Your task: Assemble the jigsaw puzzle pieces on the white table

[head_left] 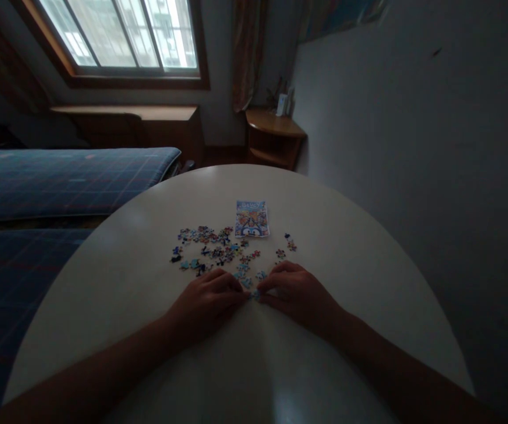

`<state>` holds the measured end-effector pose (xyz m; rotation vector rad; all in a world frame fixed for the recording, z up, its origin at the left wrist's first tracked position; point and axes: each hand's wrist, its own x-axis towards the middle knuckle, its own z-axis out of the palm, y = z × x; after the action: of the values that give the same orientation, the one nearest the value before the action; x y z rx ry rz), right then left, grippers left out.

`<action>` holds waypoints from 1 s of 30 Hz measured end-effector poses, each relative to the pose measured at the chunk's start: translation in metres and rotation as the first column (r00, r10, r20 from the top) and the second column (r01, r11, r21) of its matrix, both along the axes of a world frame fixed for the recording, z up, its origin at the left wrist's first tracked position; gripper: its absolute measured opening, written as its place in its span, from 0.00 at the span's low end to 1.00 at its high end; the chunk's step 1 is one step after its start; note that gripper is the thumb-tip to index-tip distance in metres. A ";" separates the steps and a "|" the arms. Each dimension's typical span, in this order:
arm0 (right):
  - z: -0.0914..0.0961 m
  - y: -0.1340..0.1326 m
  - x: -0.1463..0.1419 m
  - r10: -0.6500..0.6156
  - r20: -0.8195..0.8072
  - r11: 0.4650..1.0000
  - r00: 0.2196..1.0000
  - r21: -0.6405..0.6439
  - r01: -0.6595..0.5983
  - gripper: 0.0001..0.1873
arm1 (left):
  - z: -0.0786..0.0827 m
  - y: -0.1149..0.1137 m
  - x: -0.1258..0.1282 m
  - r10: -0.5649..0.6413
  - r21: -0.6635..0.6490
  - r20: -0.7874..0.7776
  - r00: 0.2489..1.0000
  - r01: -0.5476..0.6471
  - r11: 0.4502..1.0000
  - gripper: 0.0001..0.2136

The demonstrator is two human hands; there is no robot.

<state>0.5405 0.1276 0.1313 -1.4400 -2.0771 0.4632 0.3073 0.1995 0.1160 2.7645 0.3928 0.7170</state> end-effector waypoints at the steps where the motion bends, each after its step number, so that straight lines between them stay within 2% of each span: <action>1: -0.001 0.000 0.000 0.001 -0.004 1.000 1.000 -0.001 -0.001 0.06 | 0.000 0.000 0.000 0.000 -0.012 0.013 1.000 0.000 1.000 0.07; 6: -0.003 0.001 0.001 0.012 0.002 1.000 1.000 0.001 -0.012 0.09 | 0.000 0.001 0.001 0.005 -0.028 0.032 0.999 -0.004 1.000 0.06; 14: 0.001 0.001 0.000 0.020 0.014 1.000 1.000 0.019 -0.020 0.06 | 0.001 0.001 0.001 0.002 -0.028 0.038 0.999 -0.001 1.000 0.07; 30: -0.003 0.002 0.006 0.039 0.009 0.999 0.999 0.012 -0.039 0.10 | -0.002 0.001 0.000 0.009 -0.025 0.014 1.000 -0.008 1.000 0.07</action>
<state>0.5467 0.1292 0.1281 -1.3988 -2.1154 0.4594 0.3073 0.2005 0.1136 2.7342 0.4081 0.7279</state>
